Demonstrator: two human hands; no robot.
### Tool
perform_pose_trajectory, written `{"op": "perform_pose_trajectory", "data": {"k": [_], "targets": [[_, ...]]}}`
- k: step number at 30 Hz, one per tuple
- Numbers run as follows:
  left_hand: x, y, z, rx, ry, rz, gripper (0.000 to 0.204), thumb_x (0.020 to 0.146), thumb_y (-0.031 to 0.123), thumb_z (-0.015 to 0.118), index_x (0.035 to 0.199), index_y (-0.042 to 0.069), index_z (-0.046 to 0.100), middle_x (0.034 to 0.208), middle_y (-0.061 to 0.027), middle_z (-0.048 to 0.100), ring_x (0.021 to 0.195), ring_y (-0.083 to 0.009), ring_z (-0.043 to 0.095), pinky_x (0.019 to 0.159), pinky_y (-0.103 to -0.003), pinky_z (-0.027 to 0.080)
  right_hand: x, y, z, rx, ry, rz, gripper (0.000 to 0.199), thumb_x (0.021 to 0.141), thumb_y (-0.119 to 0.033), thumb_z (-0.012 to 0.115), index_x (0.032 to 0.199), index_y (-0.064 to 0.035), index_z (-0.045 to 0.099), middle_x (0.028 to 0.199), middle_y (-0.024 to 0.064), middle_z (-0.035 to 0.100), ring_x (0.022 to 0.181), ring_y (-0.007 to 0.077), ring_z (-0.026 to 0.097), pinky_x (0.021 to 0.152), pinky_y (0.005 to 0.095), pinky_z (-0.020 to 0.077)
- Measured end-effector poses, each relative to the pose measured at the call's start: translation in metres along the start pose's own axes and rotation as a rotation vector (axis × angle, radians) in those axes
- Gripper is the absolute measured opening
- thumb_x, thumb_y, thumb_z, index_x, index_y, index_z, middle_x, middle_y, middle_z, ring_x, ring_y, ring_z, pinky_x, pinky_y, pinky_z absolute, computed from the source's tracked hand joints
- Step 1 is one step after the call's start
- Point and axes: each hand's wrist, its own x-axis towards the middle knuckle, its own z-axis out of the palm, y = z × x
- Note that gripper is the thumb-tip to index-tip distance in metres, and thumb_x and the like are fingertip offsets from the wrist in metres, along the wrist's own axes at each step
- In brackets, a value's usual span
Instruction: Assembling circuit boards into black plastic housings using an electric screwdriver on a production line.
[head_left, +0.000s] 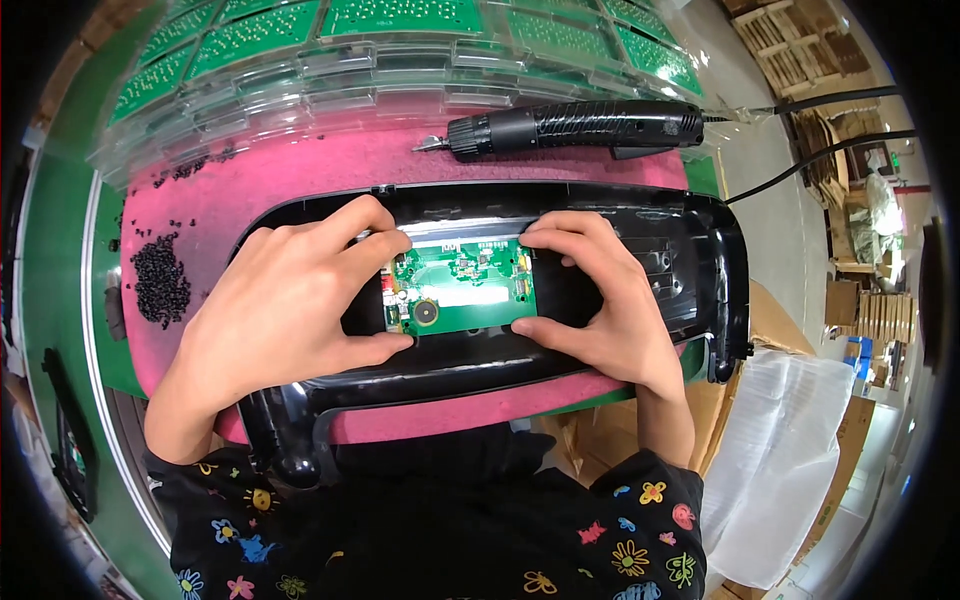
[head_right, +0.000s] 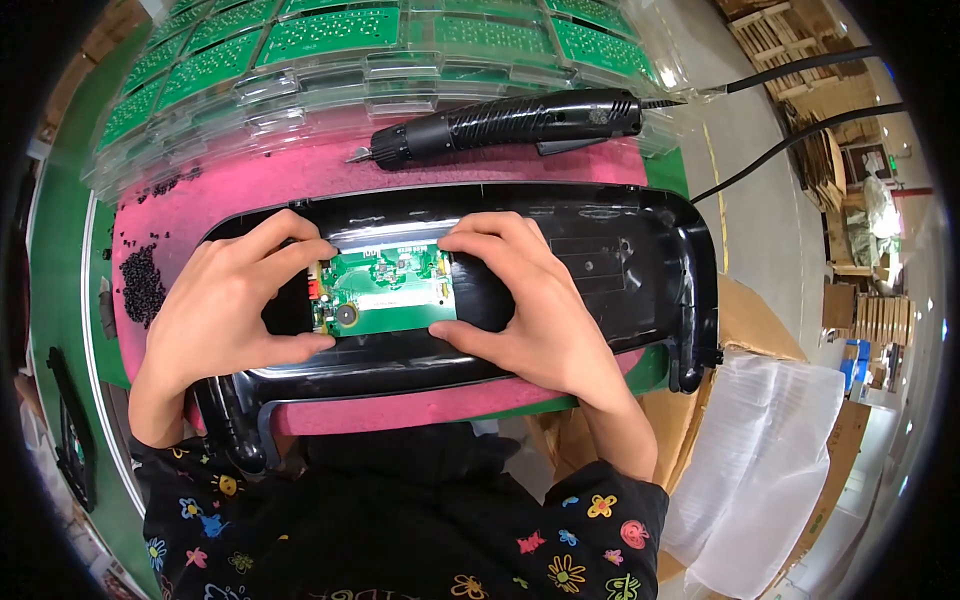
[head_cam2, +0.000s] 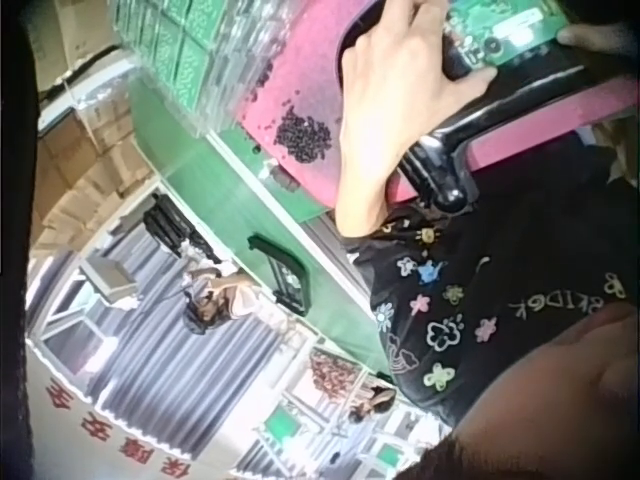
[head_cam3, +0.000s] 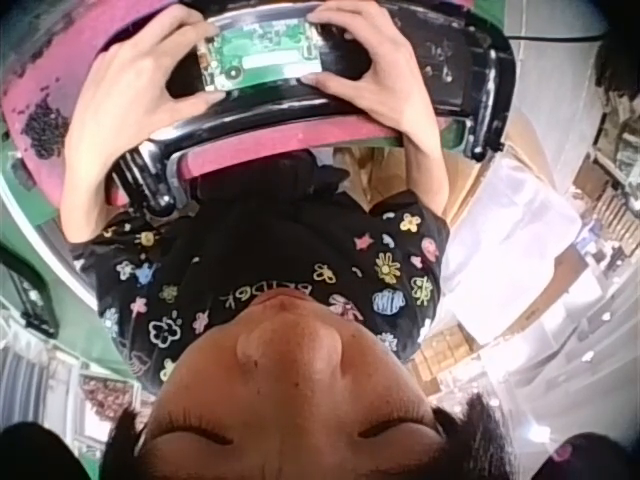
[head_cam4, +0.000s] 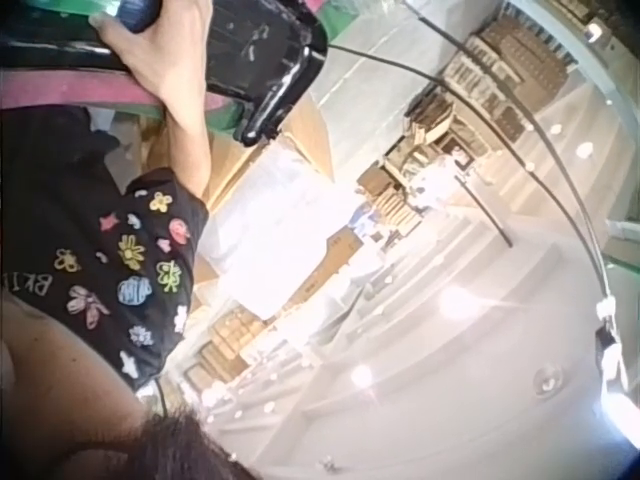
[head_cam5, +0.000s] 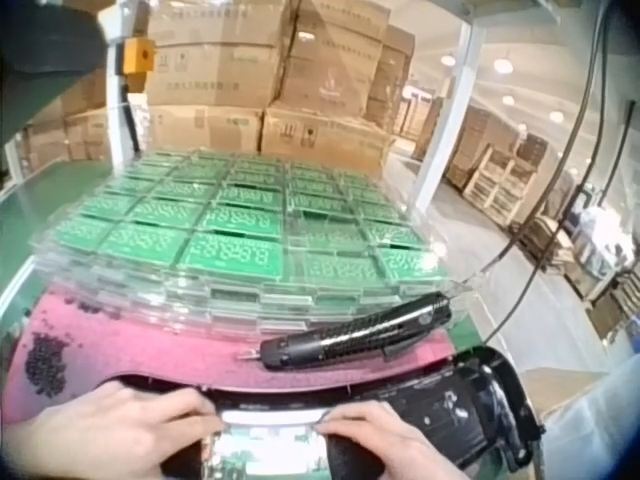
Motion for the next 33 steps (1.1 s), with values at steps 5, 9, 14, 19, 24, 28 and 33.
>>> {"op": "perform_pose_trajectory", "data": {"k": [5,9,14,19,24,28,33], "targets": [[-0.002,0.001,0.001,0.022,-0.009,-0.013,0.058,0.059,0.024,0.084,0.108,0.002,0.064,0.107,-0.0073,0.06,0.074,-0.0305,0.063,0.062,-0.038,0.05,-0.001,-0.002,0.001,-0.031,-0.007,0.018,0.058,0.065,-0.008,0.083,0.118,-0.0039,0.06,0.12,0.0119,0.055,0.112,0.0326,0.052,0.097,0.0396,0.0434],[0.002,0.002,0.002,0.019,-0.027,-0.025,0.058,0.059,0.024,0.084,0.109,0.003,0.063,0.106,-0.0072,0.059,0.074,-0.0302,0.063,0.061,-0.038,0.05,-0.001,0.001,0.001,-0.081,-0.01,-0.003,0.058,0.066,-0.008,0.083,0.119,-0.0034,0.06,0.121,0.0121,0.055,0.112,0.0326,0.052,0.097,0.0398,0.0432],[-0.001,0.003,0.002,0.02,-0.02,-0.025,0.059,0.059,0.024,0.084,0.11,0.003,0.063,0.106,-0.0072,0.06,0.074,-0.03,0.063,0.061,-0.038,0.05,-0.002,-0.001,0.002,-0.089,-0.017,0.002,0.058,0.066,-0.008,0.083,0.119,-0.003,0.06,0.121,0.0121,0.055,0.113,0.0326,0.052,0.097,0.0403,0.0432],[0.0,0.002,0.004,0.022,-0.003,-0.005,0.059,0.059,0.023,0.084,0.11,0.003,0.063,0.106,-0.0072,0.06,0.074,-0.0298,0.064,0.061,-0.038,0.05,-0.002,-0.001,0.003,-0.083,-0.004,0.012,0.057,0.066,-0.007,0.082,0.119,-0.0029,0.06,0.121,0.0121,0.055,0.113,0.0325,0.052,0.098,0.0401,0.0433],[0.0,0.001,0.004,0.012,-0.006,-0.005,0.058,0.059,0.023,0.084,0.11,0.003,0.063,0.106,-0.0069,0.059,0.075,-0.0292,0.064,0.061,-0.038,0.051,-0.002,-0.002,0.003,-0.069,0.0,0.021,0.057,0.065,-0.006,0.082,0.118,-0.0027,0.06,0.12,0.0121,0.055,0.112,0.0322,0.052,0.097,0.0401,0.0434],[0.0,-0.001,0.003,0.017,-0.016,0.008,0.058,0.061,0.023,0.084,0.11,0.003,0.063,0.106,-0.0066,0.058,0.075,-0.0286,0.065,0.062,-0.038,0.051,0.0,-0.002,0.004,-0.058,0.001,0.039,0.058,0.064,-0.005,0.082,0.117,-0.0028,0.06,0.12,0.0125,0.056,0.11,0.0327,0.053,0.097,0.0403,0.0436],[-0.008,-0.003,0.004,0.052,0.021,0.058,0.057,0.066,0.025,0.084,0.111,0.001,0.058,0.108,-0.0073,0.056,0.081,-0.0277,0.065,0.064,-0.037,0.053,0.001,-0.006,0.007,-0.114,0.006,0.035,0.061,0.061,-0.005,0.083,0.118,-0.003,0.06,0.121,0.014,0.056,0.112,0.0336,0.055,0.096,0.0395,0.0455]]}}
